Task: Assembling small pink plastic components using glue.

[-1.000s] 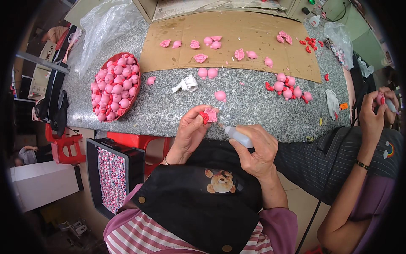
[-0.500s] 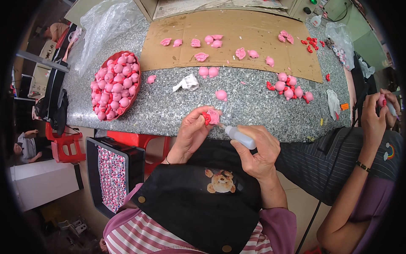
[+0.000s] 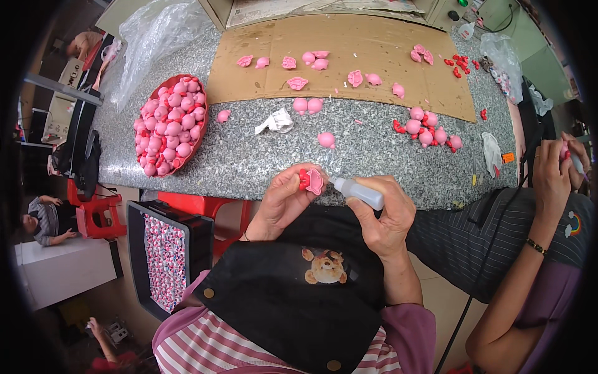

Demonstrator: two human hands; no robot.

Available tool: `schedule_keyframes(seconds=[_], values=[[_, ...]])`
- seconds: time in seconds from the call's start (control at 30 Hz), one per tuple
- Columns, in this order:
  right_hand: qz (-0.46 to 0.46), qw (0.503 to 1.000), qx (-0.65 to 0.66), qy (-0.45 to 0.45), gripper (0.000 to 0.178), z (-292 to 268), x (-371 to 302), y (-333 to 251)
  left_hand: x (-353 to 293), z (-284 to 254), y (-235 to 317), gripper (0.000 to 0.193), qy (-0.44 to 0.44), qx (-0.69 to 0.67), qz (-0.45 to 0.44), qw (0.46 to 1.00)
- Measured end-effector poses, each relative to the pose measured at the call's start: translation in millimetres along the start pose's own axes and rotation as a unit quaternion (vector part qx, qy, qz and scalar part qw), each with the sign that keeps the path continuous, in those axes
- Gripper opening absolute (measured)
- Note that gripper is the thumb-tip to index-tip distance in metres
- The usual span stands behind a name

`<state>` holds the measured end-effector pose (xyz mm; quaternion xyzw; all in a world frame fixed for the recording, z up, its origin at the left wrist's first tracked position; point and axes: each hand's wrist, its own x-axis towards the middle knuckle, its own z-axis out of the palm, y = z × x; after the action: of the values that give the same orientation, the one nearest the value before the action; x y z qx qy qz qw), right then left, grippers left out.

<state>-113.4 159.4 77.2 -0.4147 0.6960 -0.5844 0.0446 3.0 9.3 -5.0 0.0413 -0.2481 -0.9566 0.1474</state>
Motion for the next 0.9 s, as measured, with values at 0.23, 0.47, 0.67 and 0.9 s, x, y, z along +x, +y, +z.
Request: schedule_keyframes(seconds=[0.23, 0.47, 0.67, 0.9], values=[[-0.004, 1.000, -0.004, -0.010, 0.023, 0.0, -0.2, 1.1, -0.9, 0.8, 1.9, 0.039, -0.008, -0.007, -0.011, 1.000], [-0.003, 1.000, 0.010, 0.004, 0.023, 0.4, -0.4, 1.6, -1.0, 0.8, 1.7, 0.039, -0.002, 0.007, -0.018, 1.000], [0.001, 1.000, 0.007, -0.011, 0.022, -0.5, -0.9, 3.3, -0.2, 0.0, 2.2, 0.039, -0.003, 0.003, -0.017, 1.000], [-0.005, 1.000, 0.030, -0.002, 0.022, 0.1, -0.4, 3.4, 0.9, 0.0, 2.7, 0.039, -0.004, 0.010, -0.020, 1.000]])
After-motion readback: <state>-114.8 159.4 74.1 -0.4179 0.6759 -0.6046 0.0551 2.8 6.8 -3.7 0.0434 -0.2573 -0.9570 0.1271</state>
